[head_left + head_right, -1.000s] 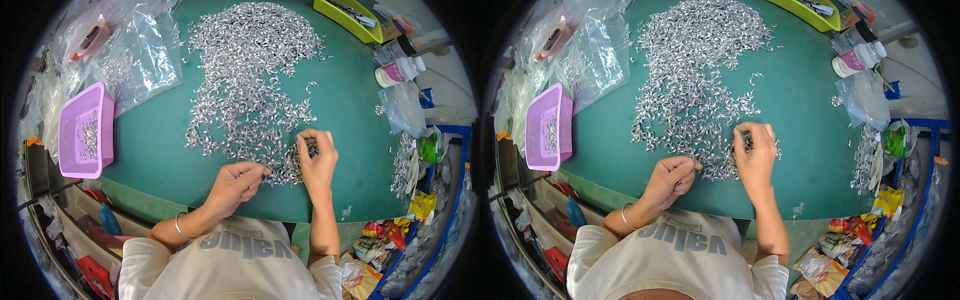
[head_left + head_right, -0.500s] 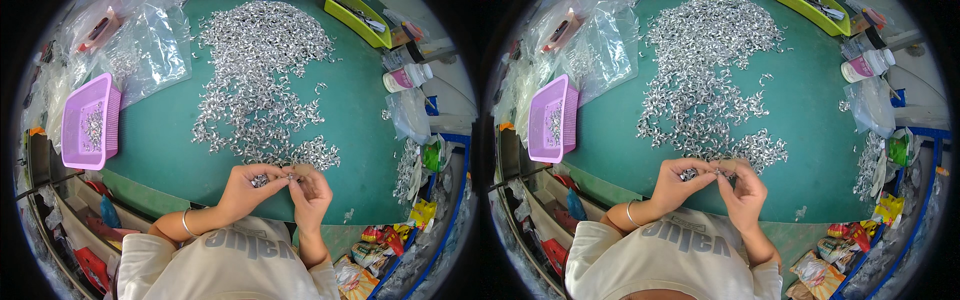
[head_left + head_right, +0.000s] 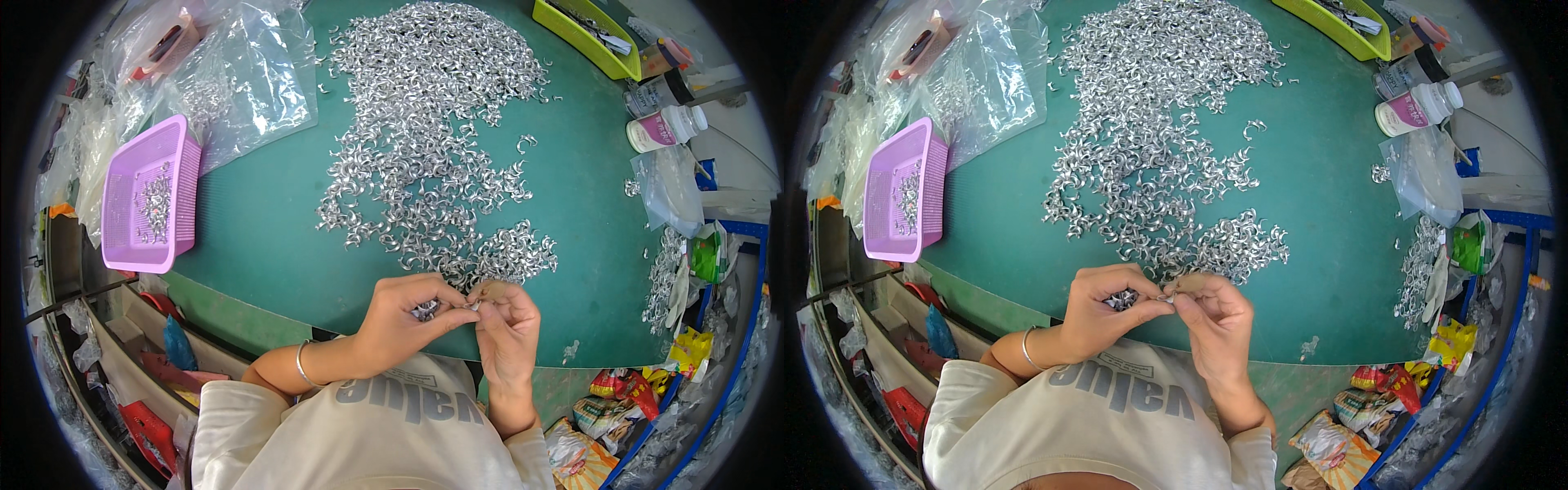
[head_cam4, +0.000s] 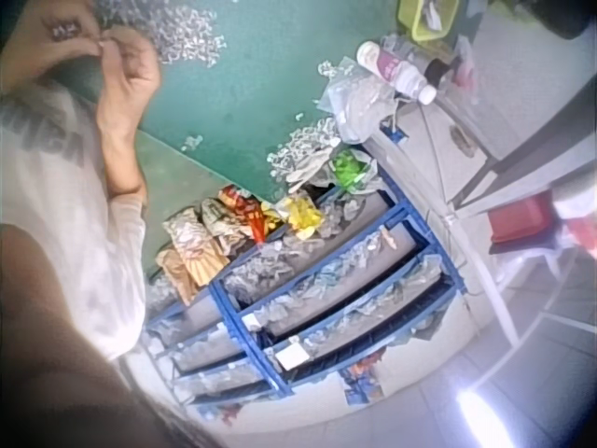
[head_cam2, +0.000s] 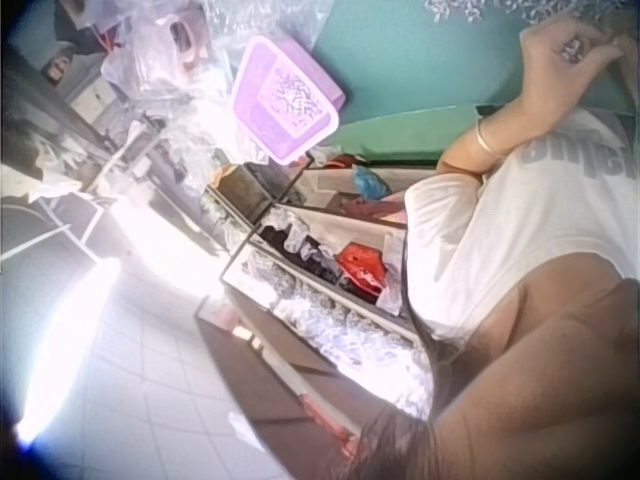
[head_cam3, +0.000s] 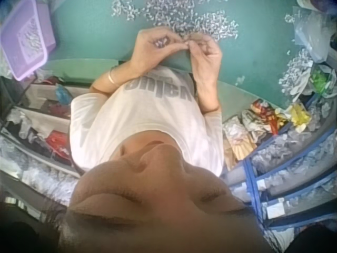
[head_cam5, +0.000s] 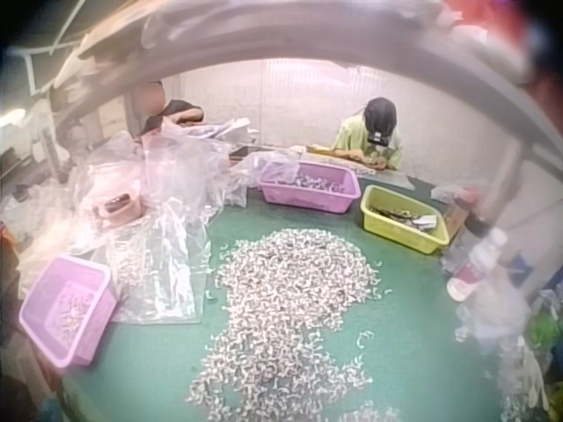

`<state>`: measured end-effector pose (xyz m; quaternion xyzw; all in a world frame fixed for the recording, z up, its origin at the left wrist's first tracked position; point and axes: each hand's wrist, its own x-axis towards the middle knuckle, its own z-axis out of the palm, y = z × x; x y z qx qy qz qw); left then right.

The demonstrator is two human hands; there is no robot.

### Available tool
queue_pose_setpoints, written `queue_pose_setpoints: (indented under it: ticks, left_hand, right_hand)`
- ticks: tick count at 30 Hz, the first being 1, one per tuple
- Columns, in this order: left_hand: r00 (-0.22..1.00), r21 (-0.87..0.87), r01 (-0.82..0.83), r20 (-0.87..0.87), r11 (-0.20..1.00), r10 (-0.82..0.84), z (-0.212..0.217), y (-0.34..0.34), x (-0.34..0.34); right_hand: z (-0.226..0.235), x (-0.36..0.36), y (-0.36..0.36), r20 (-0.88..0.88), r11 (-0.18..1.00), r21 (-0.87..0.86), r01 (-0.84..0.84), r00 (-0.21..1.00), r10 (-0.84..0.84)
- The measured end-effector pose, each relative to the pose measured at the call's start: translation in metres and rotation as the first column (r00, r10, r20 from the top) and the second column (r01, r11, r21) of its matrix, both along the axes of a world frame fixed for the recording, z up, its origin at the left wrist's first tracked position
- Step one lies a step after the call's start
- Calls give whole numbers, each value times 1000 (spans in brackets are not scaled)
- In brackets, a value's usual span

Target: The person picks up small metal components from a pile by hand and fits them together, placing the completed items into a pink plastic tray.

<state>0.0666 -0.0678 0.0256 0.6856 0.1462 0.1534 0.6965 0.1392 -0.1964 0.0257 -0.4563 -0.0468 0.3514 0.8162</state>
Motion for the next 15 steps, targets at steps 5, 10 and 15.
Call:
queue_pose_setpoints:
  ticks: [5, 10, 15]
  left_hand:
    - [1000, 32, -30, 3, 999, 30, 4, -1, 0]
    - [999, 79, -8, 37, 997, 5, 4, -1, -2]
    - [927, -646, 100, -217, 757, -307, 10, 9, 1]
  right_hand:
    - [-1, -5, 0, 275, 991, -87, 99, 959, -71]
    - [0, -7, 0, 401, 980, -121, 156, 911, -95]
    - [0, -5, 2, 370, 988, -88, 130, 925, -89]
